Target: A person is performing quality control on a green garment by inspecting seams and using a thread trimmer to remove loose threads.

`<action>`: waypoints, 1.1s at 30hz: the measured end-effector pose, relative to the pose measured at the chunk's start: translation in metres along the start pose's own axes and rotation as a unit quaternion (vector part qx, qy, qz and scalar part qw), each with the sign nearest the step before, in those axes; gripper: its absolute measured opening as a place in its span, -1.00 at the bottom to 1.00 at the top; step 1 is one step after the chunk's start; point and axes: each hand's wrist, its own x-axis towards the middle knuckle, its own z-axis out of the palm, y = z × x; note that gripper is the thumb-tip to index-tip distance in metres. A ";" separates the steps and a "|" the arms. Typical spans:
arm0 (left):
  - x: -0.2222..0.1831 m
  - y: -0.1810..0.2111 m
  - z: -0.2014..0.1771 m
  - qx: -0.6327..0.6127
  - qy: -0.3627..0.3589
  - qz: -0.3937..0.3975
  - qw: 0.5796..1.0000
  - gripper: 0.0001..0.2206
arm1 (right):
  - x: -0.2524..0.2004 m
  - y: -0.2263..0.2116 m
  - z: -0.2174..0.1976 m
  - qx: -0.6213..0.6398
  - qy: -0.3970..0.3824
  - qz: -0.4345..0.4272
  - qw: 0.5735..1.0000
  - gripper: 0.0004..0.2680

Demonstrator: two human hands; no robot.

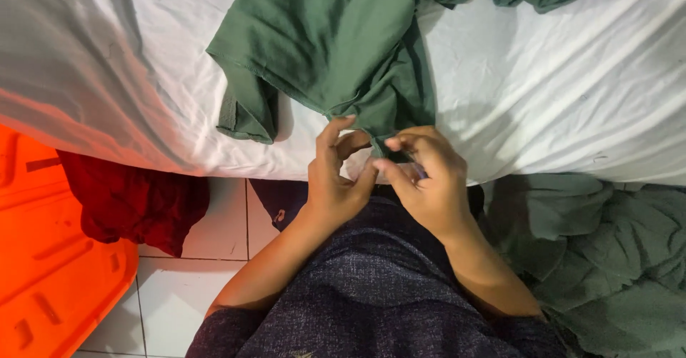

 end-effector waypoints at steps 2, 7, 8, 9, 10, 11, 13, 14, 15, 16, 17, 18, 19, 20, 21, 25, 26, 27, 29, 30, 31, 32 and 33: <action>0.000 0.008 0.001 0.031 -0.006 0.013 0.999 -0.39 | 0.002 0.005 0.006 -0.044 0.011 -0.028 0.999 -0.91; 0.003 0.011 -0.003 -0.025 -0.020 -0.017 0.999 -0.45 | -0.003 0.013 0.003 0.056 -0.002 0.044 0.997 -0.96; 0.003 0.012 -0.002 -0.039 -0.020 -0.024 0.999 -0.46 | -0.005 0.016 0.003 0.116 0.001 0.086 0.990 -0.94; 0.002 0.010 -0.001 -0.041 -0.021 -0.025 0.999 -0.46 | -0.008 0.021 0.004 0.114 0.001 0.088 0.990 -0.94; 0.002 0.008 0.000 -0.045 -0.020 -0.028 0.998 -0.49 | -0.010 0.025 0.004 0.141 0.004 0.105 0.984 -0.93; 0.002 0.006 0.001 -0.050 -0.019 -0.030 0.998 -0.52 | -0.012 0.030 0.005 0.168 0.006 0.122 0.978 -0.93; 0.002 0.008 0.001 -0.041 -0.021 -0.038 0.998 -0.57 | -0.014 0.032 0.005 0.185 0.013 0.133 0.974 -0.93; 0.002 0.009 0.000 -0.032 -0.022 -0.046 0.998 -0.62 | -0.015 0.033 0.006 0.202 0.017 0.145 0.968 -0.93; 0.004 0.010 0.001 -0.032 -0.023 -0.046 0.998 -0.62 | -0.013 0.030 0.005 0.202 0.018 0.144 0.968 -0.93; 0.005 0.012 0.002 -0.020 -0.013 -0.035 0.999 -0.64 | -0.012 0.028 0.004 0.181 0.010 0.140 0.973 -0.93; 0.006 0.013 0.002 -0.008 -0.004 -0.024 1.000 -0.66 | -0.010 0.025 0.003 0.160 0.001 0.136 0.978 -0.92; 0.007 0.014 0.003 -0.008 -0.003 -0.024 1.000 -0.66 | -0.010 0.022 0.002 0.160 0.000 0.136 0.978 -0.92; 0.007 0.014 0.003 0.012 0.003 -0.004 1.000 -0.69 | -0.009 0.019 0.000 0.123 -0.004 0.129 0.984 -0.94; 0.008 0.014 0.003 0.033 0.009 0.018 0.999 -0.72 | -0.008 0.015 0.000 0.087 -0.008 0.122 0.989 -0.95; 0.009 0.013 0.003 0.033 0.010 0.017 0.999 -0.72 | -0.007 0.014 -0.001 0.087 -0.009 0.121 0.989 -0.95; 0.010 0.011 0.003 0.034 0.013 0.033 0.999 -0.74 | -0.002 0.009 -0.005 0.002 0.017 0.023 1.000 -0.97; 0.010 0.011 0.003 0.032 0.013 0.035 0.999 -0.74 | 0.000 0.007 -0.006 -0.038 0.023 -0.029 0.999 -0.95; 0.011 0.012 0.003 0.031 0.012 0.035 0.999 -0.74 | 0.000 0.008 -0.004 -0.039 0.023 -0.028 0.999 -0.95; 0.012 0.014 0.003 0.024 0.008 0.046 0.999 -0.76 | 0.001 0.011 -0.001 -0.127 0.040 -0.125 0.983 -0.93; 0.011 0.013 0.003 0.024 0.007 0.045 0.999 -0.76 | -0.001 0.015 -0.001 -0.128 0.040 -0.124 0.983 -0.93; 0.010 0.012 0.003 0.022 0.006 0.045 0.999 -0.77 | -0.002 0.019 0.000 -0.149 0.060 -0.132 0.978 -0.93; 0.010 0.011 0.003 0.020 0.006 0.046 0.999 -0.78 | -0.003 0.023 0.000 -0.169 0.079 -0.141 0.972 -0.93; 0.011 0.011 0.003 0.020 0.006 0.046 0.999 -0.78 | -0.001 0.021 -0.002 -0.169 0.080 -0.142 0.972 -0.93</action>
